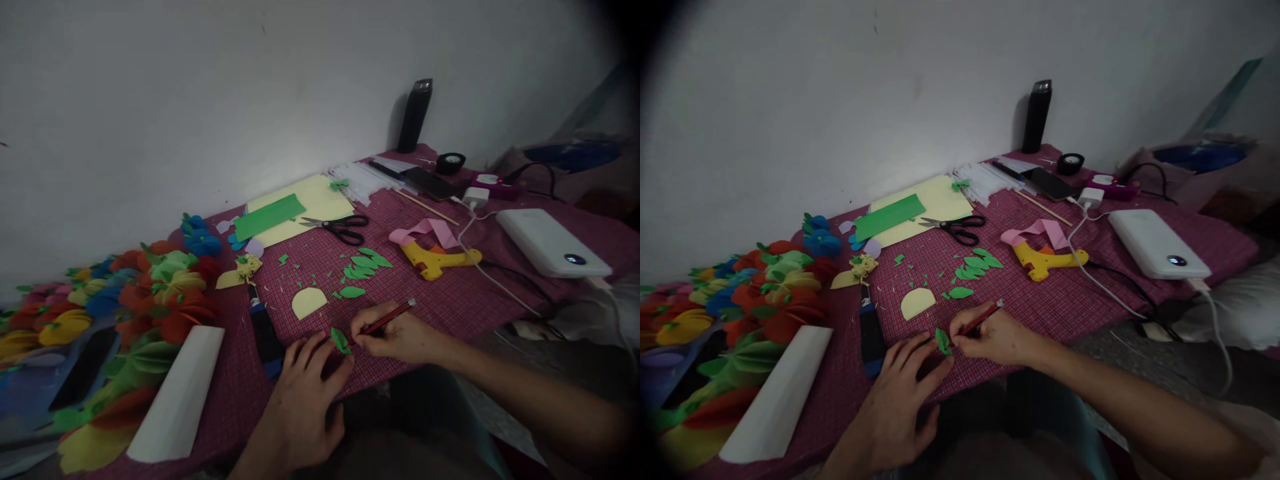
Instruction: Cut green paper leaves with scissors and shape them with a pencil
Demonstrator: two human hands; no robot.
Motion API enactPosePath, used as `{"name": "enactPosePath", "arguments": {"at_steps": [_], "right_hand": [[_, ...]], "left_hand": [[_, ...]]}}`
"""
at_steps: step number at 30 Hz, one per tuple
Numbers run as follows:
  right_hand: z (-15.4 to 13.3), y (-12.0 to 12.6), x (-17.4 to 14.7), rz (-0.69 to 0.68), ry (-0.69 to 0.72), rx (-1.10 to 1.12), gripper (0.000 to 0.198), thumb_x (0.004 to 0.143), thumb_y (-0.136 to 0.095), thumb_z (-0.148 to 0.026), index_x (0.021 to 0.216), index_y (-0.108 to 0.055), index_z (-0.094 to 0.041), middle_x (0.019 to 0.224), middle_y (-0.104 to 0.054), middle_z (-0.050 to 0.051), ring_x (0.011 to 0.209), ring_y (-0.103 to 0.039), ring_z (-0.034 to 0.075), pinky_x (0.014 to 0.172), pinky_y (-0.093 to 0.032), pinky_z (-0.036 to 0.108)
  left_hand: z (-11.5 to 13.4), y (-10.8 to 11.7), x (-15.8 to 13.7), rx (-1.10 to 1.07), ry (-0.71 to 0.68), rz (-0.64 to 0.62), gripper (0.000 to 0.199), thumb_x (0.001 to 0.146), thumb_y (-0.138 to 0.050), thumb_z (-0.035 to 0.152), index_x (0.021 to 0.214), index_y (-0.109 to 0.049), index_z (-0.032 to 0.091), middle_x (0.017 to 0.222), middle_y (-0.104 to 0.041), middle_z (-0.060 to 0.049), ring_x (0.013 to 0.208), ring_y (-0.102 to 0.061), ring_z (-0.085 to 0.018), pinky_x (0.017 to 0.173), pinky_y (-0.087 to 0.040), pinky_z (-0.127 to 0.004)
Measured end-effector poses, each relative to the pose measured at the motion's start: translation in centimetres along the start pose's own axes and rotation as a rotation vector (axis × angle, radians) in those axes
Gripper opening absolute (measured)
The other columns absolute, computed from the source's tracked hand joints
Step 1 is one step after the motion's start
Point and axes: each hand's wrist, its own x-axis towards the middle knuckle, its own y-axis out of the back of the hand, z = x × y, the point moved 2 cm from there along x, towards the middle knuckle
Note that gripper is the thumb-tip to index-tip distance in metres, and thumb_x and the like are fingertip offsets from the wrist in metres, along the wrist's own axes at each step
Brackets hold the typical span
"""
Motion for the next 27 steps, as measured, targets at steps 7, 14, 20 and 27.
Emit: {"name": "enactPosePath", "arguments": {"at_steps": [7, 14, 20, 27], "right_hand": [[-0.3, 0.1, 0.1, -0.023, 0.009, -0.013, 0.009, 0.077, -0.052, -0.015, 0.076, -0.061, -0.017, 0.072, -0.061, -0.001, 0.067, -0.055, 0.012, 0.067, -0.044, 0.024], [0.0, 0.0, 0.0, -0.048, 0.027, -0.002, 0.010, 0.077, -0.052, -0.014, 0.077, -0.061, -0.018, 0.073, -0.062, -0.001, 0.068, -0.054, 0.013, 0.067, -0.044, 0.024], [0.0, 0.2, 0.0, -0.008, -0.045, 0.100, 0.006, 0.074, -0.053, -0.015, 0.071, -0.059, -0.017, 0.067, -0.057, -0.002, 0.062, -0.051, 0.011, 0.059, -0.040, 0.022], [0.7, 0.6, -0.4, 0.127, -0.159, 0.298, 0.004, 0.076, -0.056, -0.021, 0.075, -0.057, -0.017, 0.063, -0.052, -0.003, 0.054, -0.044, 0.009, 0.048, -0.034, 0.019]], "left_hand": [[0.0, 0.0, 0.0, 0.000, -0.006, -0.003, 0.068, 0.065, -0.056, 0.016, 0.131, -0.044, 0.026, 0.136, -0.039, -0.012, 0.129, -0.028, -0.033, 0.103, -0.024, -0.056], [0.0, 0.0, 0.0, -0.005, -0.015, 0.000, 0.068, 0.065, -0.056, 0.015, 0.131, -0.043, 0.026, 0.136, -0.040, -0.012, 0.129, -0.029, -0.034, 0.101, -0.025, -0.057], [-0.1, 0.0, 0.0, -0.001, -0.018, -0.005, 0.068, 0.065, -0.056, 0.016, 0.131, -0.043, 0.026, 0.136, -0.040, -0.012, 0.129, -0.028, -0.033, 0.102, -0.024, -0.057], [0.0, 0.3, 0.2, -0.001, -0.018, 0.018, 0.065, 0.066, -0.057, 0.017, 0.130, -0.045, 0.025, 0.134, -0.041, -0.013, 0.128, -0.030, -0.034, 0.102, -0.026, -0.057]]}}
